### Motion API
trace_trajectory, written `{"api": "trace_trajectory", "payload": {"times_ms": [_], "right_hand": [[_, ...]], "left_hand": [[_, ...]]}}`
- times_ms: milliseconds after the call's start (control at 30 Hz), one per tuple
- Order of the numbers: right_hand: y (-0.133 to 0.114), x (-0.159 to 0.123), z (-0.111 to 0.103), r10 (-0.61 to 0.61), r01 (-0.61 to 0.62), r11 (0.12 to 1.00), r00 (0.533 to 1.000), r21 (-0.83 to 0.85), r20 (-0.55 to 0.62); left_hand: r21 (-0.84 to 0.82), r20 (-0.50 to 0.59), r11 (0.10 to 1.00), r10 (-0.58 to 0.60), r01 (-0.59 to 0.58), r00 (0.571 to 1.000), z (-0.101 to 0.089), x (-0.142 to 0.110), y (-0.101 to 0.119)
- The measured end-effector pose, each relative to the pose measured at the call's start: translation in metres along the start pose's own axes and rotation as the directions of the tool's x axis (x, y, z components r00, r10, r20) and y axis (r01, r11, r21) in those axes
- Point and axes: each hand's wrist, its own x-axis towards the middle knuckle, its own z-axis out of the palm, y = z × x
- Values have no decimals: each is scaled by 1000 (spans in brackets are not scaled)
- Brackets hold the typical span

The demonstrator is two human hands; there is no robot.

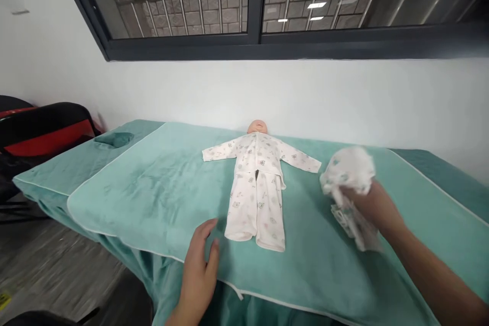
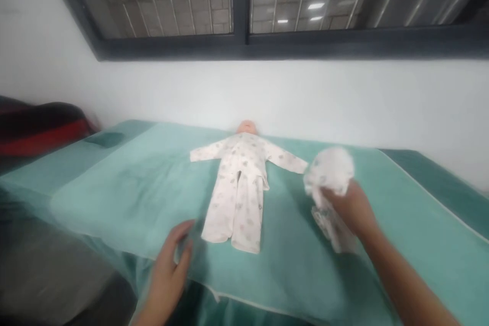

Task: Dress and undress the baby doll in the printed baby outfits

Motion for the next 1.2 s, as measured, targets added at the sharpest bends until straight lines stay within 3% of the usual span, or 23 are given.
{"api": "trace_trajectory", "payload": {"times_ms": [33,100,167,267,333,400,467,500,567,633,700,833,1000,1100,1200], "right_hand": [[21,-3,4,25,-16,997,994,-77,108],[49,-8,6,-21,46,989,984,-138,178],[52,-8,-1,-63,89,979,988,-184,144],[10,3,-10,-88,68,970,993,-234,-77],[-38,17,2,-120,100,988,974,-114,-192],[-85,41,33,-193,213,973,962,85,-192],[-123,75,80,-231,251,936,967,249,-107],[-137,94,106,-235,244,923,970,297,-67],[-155,131,154,-131,129,935,991,330,-15],[-163,160,190,-33,9,968,995,251,94],[-165,175,209,8,-34,991,981,131,194],[-157,181,214,24,-57,993,957,108,291],[-146,183,217,19,-76,957,980,281,200],[-143,180,219,131,-154,876,988,458,83],[-142,168,216,272,-223,807,962,546,-10]], "left_hand": [[-10,6,999,44,-44,999,5,11,-1],[-34,6,991,132,-132,991,15,38,0],[-61,-15,981,185,-185,983,27,72,4],[-125,-29,974,188,-190,982,53,138,16],[-175,-1,961,217,-214,976,77,187,27],[-228,61,945,252,-233,966,103,237,37],[-267,159,946,232,-184,960,126,281,43],[-292,182,943,219,-160,958,136,299,44],[-307,220,940,225,-151,949,152,326,40],[-294,251,937,267,-189,930,162,340,32],[-279,289,933,306,-225,907,167,345,23],[-234,330,941,312,-243,891,168,345,20],[-224,349,944,310,-242,884,166,345,26],[-250,344,938,317,-239,884,164,341,27],[-270,294,932,319,-242,901,161,329,26]]}}
